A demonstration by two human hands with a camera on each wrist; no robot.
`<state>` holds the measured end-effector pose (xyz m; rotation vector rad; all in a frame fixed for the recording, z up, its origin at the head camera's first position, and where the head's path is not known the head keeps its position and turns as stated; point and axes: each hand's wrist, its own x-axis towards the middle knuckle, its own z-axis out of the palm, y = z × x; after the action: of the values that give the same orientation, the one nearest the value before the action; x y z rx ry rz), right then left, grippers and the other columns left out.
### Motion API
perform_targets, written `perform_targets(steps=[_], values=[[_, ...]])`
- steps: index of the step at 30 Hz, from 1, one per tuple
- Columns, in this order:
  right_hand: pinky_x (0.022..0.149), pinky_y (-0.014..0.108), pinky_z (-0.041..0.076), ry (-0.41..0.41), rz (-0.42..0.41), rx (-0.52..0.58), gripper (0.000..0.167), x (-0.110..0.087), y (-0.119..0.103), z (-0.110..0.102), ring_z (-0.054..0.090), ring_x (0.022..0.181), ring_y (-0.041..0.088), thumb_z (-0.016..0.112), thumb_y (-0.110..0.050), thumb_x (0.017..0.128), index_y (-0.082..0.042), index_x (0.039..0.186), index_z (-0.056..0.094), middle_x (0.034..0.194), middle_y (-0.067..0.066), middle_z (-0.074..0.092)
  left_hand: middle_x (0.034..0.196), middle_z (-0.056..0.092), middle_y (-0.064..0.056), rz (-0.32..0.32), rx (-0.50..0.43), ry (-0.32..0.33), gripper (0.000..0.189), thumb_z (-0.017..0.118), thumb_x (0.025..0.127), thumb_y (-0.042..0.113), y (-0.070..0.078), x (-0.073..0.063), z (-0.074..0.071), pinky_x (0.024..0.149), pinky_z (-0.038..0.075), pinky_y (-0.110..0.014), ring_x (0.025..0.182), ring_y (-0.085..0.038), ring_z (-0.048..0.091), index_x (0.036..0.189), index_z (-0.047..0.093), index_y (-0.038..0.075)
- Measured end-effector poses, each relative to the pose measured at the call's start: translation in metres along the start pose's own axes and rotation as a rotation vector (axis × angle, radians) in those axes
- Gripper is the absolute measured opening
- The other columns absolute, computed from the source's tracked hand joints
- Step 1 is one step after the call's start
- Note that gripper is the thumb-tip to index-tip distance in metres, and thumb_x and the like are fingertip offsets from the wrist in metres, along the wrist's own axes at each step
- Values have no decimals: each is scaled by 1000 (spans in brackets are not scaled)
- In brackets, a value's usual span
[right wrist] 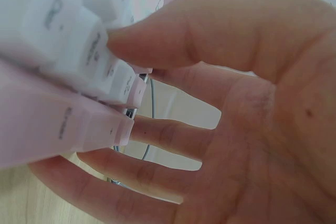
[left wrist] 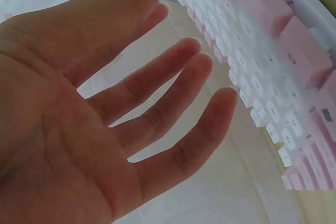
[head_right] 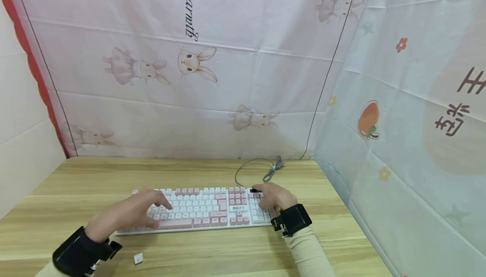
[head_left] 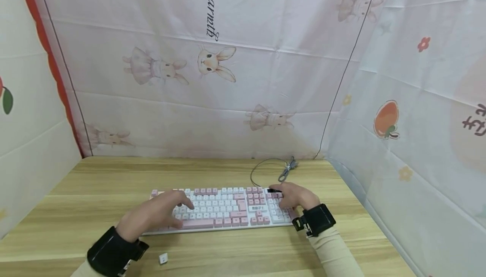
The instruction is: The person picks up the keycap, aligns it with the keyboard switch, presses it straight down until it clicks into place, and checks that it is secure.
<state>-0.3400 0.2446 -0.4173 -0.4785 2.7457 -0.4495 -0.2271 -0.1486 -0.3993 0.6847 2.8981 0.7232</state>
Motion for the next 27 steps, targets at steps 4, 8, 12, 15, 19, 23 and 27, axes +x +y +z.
perform_targets(steps=[4, 8, 12, 15, 19, 23, 27], values=[[53, 28, 48, 4, -2, 3, 80, -1, 0, -1, 53, 58, 15, 65, 7, 79, -16, 154, 49, 138, 14, 57, 120, 70, -6, 79, 29, -19, 43, 88, 77, 12, 2, -3, 0, 93, 57, -48, 113, -33, 65, 117, 71, 13], [53, 28, 48, 6, 1, 0, 80, -1, -1, -1, 53, 59, 15, 65, 6, 78, -17, 154, 49, 136, 13, 57, 121, 69, -6, 115, 40, -34, 51, 90, 76, 12, 5, -4, 2, 92, 58, -46, 112, -32, 66, 123, 71, 11], [54, 28, 48, 6, 5, -7, 80, -1, -1, -1, 53, 60, 15, 66, 6, 79, -17, 154, 49, 135, 12, 57, 119, 69, -6, 156, 70, -33, 54, 91, 74, 13, 9, -5, 4, 90, 58, -41, 108, -29, 66, 124, 71, 10], [54, 28, 49, 6, 7, -6, 80, -1, -1, 0, 54, 60, 15, 66, 6, 79, -17, 154, 50, 135, 12, 57, 118, 68, -6, 176, 82, -38, 54, 91, 74, 13, 11, -7, 6, 88, 58, -39, 106, -29, 66, 124, 70, 11], [54, 29, 50, 7, 7, -5, 80, -1, -1, 0, 54, 61, 15, 66, 6, 79, -17, 154, 50, 135, 12, 57, 115, 68, -2, 201, 89, -37, 47, 89, 77, 13, 11, -13, 9, 88, 57, -38, 105, -28, 66, 120, 71, 13], [55, 29, 50, 7, 2, -11, 80, -1, -1, 0, 55, 62, 15, 66, 5, 79, -17, 154, 49, 136, 12, 57, 110, 68, 3, 213, 77, -39, 37, 87, 80, 13, 7, -20, 11, 87, 58, -38, 103, -26, 66, 113, 73, 16], [54, 28, 48, 7, -5, -10, 80, -1, 0, 0, 55, 63, 16, 66, 6, 79, -17, 154, 50, 137, 12, 57, 104, 70, 5, 182, 19, -72, 34, 88, 77, 11, 4, -25, 13, 83, 58, -34, 99, -20, 67, 108, 75, 16]])
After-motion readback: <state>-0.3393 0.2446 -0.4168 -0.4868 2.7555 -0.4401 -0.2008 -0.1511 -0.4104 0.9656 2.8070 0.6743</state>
